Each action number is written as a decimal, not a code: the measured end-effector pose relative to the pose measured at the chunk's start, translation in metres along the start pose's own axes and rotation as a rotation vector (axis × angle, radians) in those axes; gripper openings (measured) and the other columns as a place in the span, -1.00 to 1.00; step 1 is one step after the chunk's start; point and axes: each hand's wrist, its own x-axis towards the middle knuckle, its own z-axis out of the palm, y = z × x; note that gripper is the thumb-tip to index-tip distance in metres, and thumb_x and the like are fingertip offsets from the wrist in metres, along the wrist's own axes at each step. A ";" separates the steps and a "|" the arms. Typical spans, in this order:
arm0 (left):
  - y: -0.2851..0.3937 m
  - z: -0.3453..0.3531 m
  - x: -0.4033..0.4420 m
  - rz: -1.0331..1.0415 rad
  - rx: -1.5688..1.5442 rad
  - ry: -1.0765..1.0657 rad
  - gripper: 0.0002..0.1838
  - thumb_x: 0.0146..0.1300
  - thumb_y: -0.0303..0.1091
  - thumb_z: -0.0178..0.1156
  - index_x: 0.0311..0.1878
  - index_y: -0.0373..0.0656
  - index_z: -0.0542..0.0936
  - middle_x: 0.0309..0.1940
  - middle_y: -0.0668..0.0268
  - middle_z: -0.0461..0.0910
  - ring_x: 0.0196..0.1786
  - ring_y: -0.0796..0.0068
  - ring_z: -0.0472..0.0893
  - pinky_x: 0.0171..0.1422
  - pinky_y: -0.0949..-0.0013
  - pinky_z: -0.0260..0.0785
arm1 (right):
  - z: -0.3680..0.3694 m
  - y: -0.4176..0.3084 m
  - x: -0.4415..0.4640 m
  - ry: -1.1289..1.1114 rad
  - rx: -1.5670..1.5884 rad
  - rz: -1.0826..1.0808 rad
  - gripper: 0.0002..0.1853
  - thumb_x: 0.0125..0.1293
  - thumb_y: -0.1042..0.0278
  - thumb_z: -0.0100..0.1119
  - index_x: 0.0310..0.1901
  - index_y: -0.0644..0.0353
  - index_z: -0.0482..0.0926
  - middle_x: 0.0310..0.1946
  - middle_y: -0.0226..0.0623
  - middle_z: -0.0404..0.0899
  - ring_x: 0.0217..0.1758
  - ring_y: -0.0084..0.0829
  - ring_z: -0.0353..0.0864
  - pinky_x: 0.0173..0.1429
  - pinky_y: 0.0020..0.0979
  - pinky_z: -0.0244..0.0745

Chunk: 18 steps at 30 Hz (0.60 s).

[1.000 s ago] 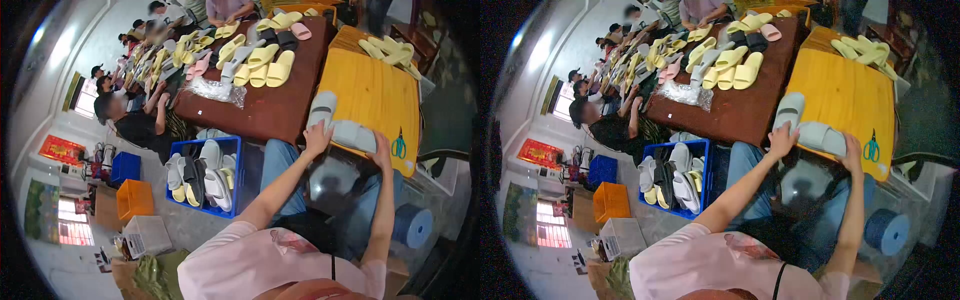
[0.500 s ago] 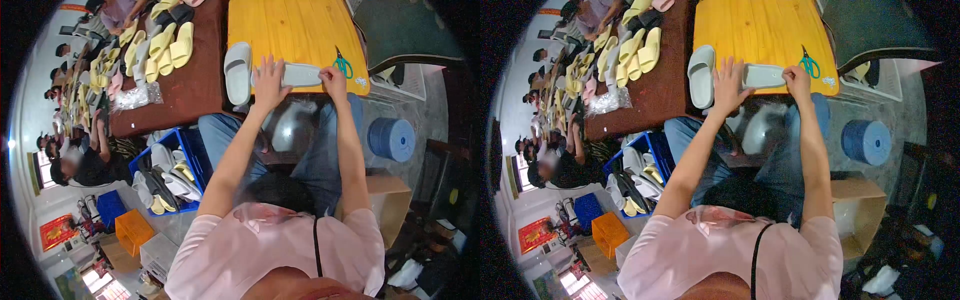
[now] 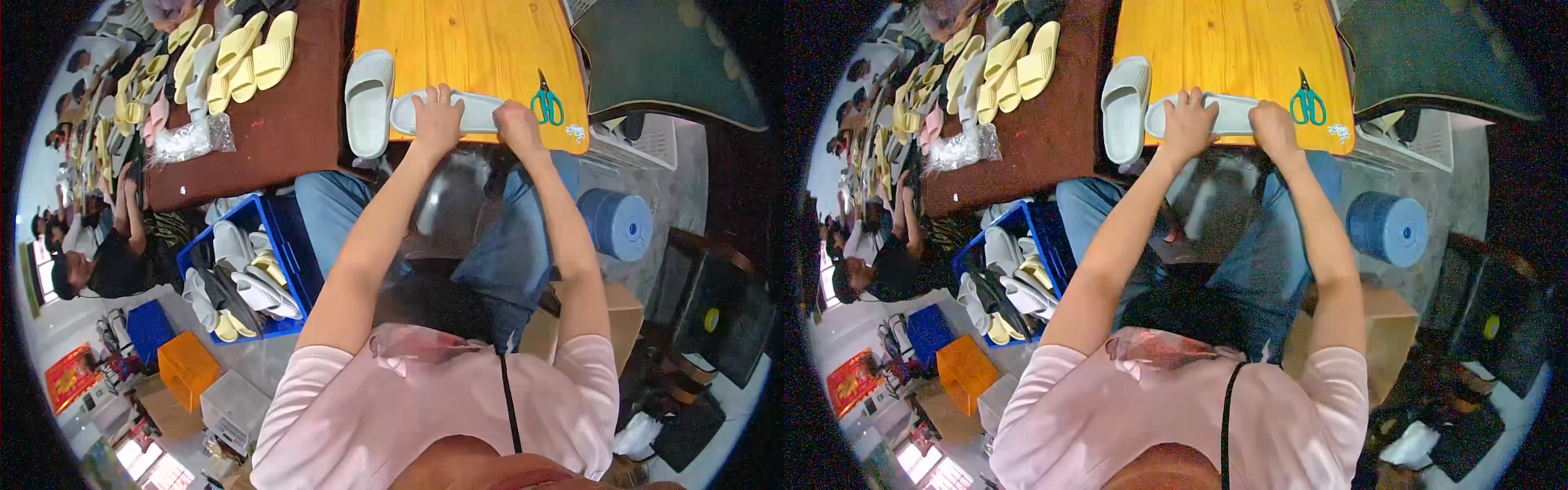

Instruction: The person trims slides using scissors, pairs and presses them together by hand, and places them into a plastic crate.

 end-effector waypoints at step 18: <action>0.000 0.020 0.001 -0.060 -0.032 0.073 -0.43 -0.06 -0.06 0.54 0.09 0.10 0.68 0.24 0.15 0.44 0.37 0.05 0.36 0.27 -0.26 0.25 | -0.017 0.024 0.021 -0.168 0.326 -0.197 -0.89 0.24 0.44 0.23 -0.35 0.29 0.68 -0.31 -0.03 0.66 -0.16 0.02 0.66 -0.06 -0.08 0.58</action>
